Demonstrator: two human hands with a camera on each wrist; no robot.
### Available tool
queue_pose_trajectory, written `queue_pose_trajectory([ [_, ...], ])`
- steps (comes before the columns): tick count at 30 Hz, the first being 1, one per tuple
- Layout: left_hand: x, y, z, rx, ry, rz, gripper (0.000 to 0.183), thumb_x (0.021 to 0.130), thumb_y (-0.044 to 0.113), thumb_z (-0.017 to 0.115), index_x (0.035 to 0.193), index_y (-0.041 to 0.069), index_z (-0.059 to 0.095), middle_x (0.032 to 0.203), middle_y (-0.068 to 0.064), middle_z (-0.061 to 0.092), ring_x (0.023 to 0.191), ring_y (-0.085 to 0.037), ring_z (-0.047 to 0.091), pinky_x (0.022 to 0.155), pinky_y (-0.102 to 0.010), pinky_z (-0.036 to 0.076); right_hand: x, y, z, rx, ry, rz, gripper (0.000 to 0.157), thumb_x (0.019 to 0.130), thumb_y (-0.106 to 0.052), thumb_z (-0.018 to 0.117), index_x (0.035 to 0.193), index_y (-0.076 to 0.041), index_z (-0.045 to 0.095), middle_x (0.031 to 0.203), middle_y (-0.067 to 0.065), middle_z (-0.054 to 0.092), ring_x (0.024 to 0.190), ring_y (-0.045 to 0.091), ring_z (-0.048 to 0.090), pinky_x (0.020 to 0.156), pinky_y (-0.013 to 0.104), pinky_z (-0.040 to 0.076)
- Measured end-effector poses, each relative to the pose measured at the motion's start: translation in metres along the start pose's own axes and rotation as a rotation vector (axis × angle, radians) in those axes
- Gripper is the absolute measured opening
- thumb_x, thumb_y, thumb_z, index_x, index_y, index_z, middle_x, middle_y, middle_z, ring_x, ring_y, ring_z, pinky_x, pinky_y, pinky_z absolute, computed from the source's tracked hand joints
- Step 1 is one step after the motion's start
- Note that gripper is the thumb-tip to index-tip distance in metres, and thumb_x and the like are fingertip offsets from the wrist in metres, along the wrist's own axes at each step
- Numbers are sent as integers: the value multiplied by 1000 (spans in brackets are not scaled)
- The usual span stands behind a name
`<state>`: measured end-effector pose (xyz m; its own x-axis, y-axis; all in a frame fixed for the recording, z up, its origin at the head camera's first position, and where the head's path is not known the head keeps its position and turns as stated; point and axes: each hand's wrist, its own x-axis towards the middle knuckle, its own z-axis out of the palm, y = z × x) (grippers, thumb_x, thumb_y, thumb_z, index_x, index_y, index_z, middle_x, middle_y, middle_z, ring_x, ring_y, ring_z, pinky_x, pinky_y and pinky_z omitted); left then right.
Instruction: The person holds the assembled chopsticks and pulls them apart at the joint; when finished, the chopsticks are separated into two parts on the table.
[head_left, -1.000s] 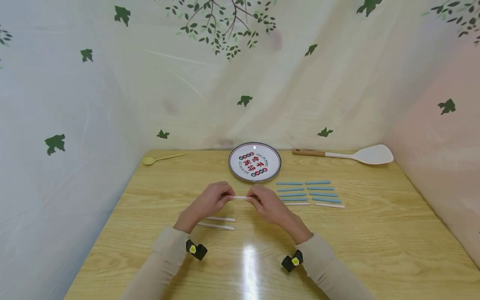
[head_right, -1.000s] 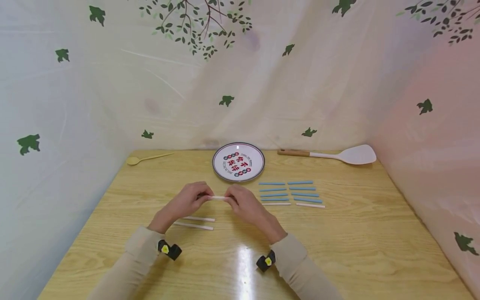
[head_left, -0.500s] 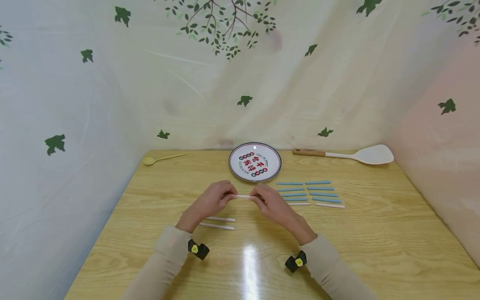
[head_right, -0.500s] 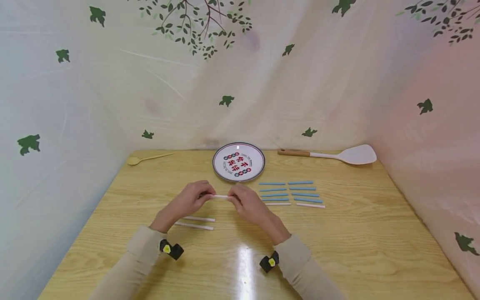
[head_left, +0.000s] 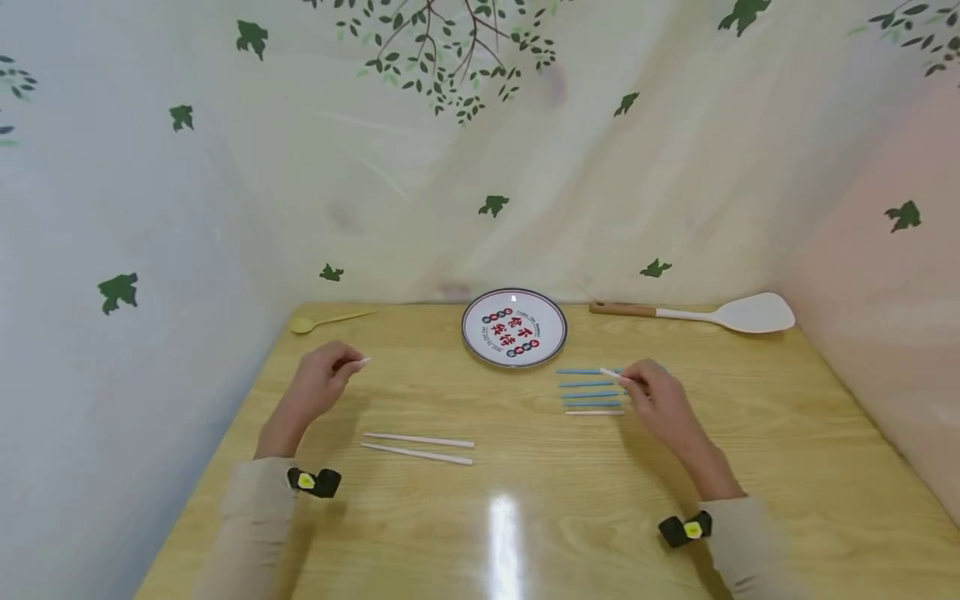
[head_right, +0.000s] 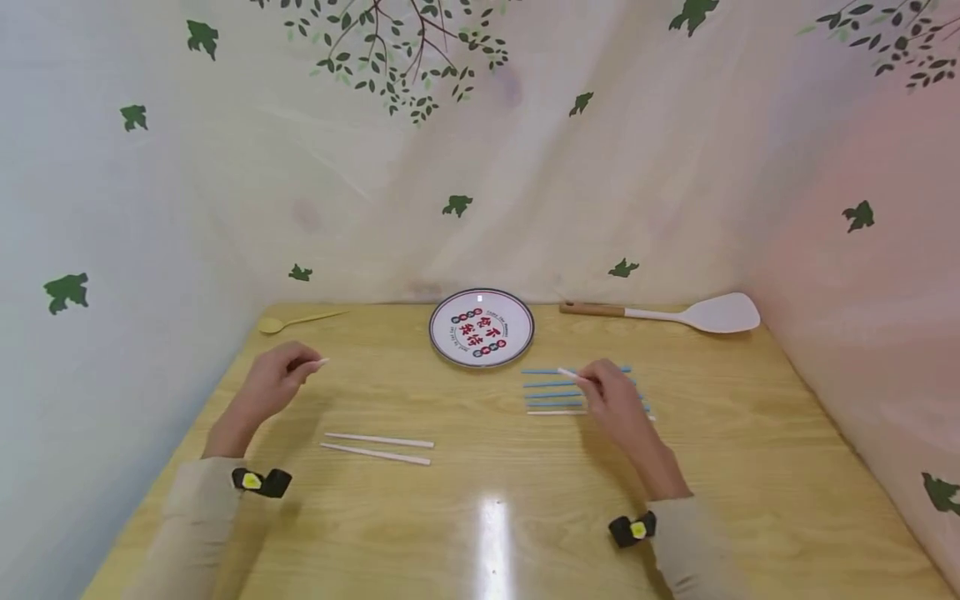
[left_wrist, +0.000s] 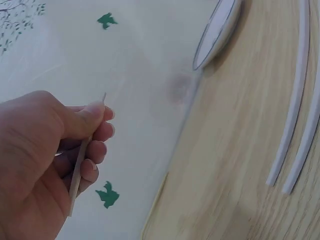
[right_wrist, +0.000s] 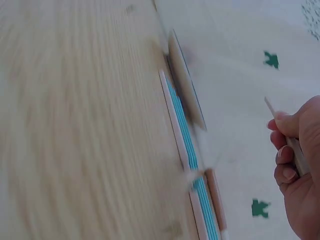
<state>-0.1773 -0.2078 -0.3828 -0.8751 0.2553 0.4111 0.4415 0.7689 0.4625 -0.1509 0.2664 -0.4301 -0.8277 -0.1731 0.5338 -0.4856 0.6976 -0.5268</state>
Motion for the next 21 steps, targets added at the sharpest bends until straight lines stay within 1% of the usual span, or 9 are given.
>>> queue_pose_trajectory([
  [2,0,-4,-5,5,-25,-8,10,92,7,62,93,-1,67,83,-12,64,70,-20,56,63,-36,47,-8,14,-17,-12,-4,38,4,91,-1,61,94,-5,62,81,3,57,67,4,48,57,23,43],
  [4,2,-2,-3,-11,-66,4,14,94,11,60,96,-1,67,87,-13,64,75,-21,58,67,-37,49,-14,22,-28,-2,-20,61,6,94,-6,59,98,-5,63,83,4,59,68,3,51,58,20,44],
  [6,4,5,4,-17,-95,2,16,95,13,59,99,0,67,90,-12,65,79,-22,59,70,-39,50,-19,26,-34,-2,-19,73,8,95,-9,58,100,-5,64,84,4,60,69,0,52,59,15,44],
  [8,5,15,13,-26,-116,9,15,95,13,59,99,0,67,90,-10,65,80,-20,59,71,-38,50,-24,29,-38,-5,-8,73,8,93,-7,60,99,-4,65,84,5,60,71,-3,53,60,11,44],
  [10,6,26,21,-36,-128,18,15,95,13,59,100,2,67,90,-9,64,78,-18,57,70,-36,49,-29,32,-41,-22,1,74,8,92,-5,62,99,-5,66,85,3,60,74,-6,52,64,7,43],
  [12,8,38,30,-52,-138,31,14,95,13,59,100,3,68,89,-7,62,77,-16,55,68,-33,48,-34,35,-44,-26,-4,88,8,91,-4,63,97,-6,67,85,2,60,74,-6,50,65,6,43],
  [14,10,51,41,-79,-154,52,14,95,12,59,100,3,69,89,-5,60,76,-14,52,66,-30,47,-40,38,-47,-41,-20,110,7,91,-5,63,96,-7,68,87,1,60,75,-7,49,65,6,42],
  [17,12,75,63,-119,-182,84,14,95,9,58,102,4,69,89,-4,56,76,-12,50,67,-26,46,-46,43,-52,-57,-52,137,7,90,-6,64,94,-8,70,88,0,61,75,-7,47,64,8,42],
  [21,10,109,100,-133,-238,148,20,96,4,53,109,6,68,93,-3,55,81,-11,51,73,-26,49,-52,48,-57,-81,-104,114,8,88,-4,66,92,-8,72,86,1,62,72,-4,45,60,14,41],
])
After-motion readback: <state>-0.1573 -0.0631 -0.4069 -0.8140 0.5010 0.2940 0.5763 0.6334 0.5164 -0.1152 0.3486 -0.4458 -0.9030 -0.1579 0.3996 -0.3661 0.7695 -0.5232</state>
